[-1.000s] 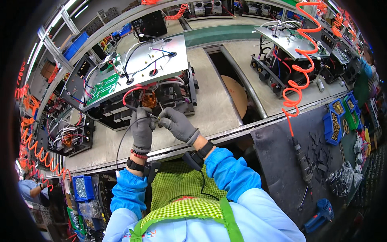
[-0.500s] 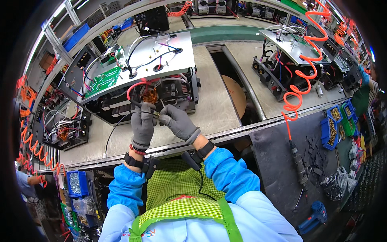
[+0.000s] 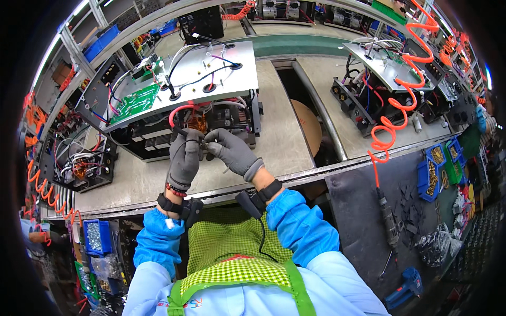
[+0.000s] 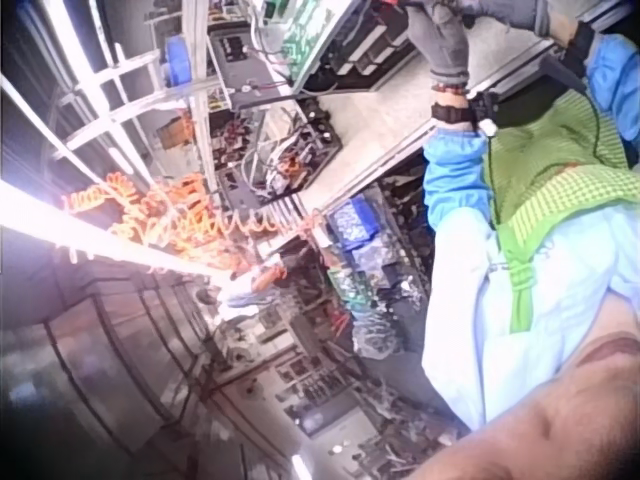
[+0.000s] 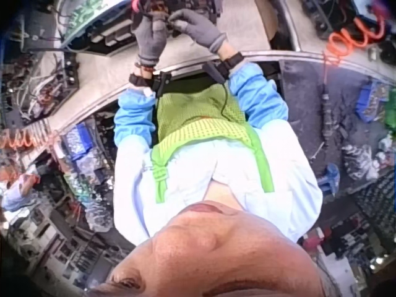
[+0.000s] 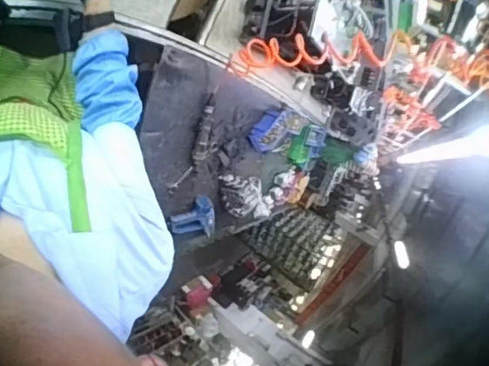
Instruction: Assembling internal components and wiring of a solar inverter or similar electronic unit on a production line.
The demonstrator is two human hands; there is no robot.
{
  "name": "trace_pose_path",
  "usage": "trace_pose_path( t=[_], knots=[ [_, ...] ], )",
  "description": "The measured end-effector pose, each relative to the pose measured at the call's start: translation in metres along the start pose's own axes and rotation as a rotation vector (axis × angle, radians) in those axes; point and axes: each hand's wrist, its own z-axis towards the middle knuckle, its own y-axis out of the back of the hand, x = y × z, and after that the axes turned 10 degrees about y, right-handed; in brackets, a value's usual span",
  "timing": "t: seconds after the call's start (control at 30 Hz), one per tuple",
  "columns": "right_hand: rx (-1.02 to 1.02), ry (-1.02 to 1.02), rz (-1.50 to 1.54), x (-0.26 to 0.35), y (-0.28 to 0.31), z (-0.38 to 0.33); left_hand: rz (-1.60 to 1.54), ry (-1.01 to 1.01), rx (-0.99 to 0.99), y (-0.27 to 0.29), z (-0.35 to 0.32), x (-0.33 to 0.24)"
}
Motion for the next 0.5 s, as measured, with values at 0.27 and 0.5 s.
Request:
trace_pose_path(
  t=[0.27,0.5],
  knots=[
    [-0.005,0.023,-0.08,-0.007,-0.01,-0.004,-0.22,0.201,0.031,0.0,-0.009,-0.005],
    [-0.049,0.016,-0.279,0.002,-0.017,-0.01,-0.756,0.573,-0.042,0.019,-0.033,0.016]
  ],
)
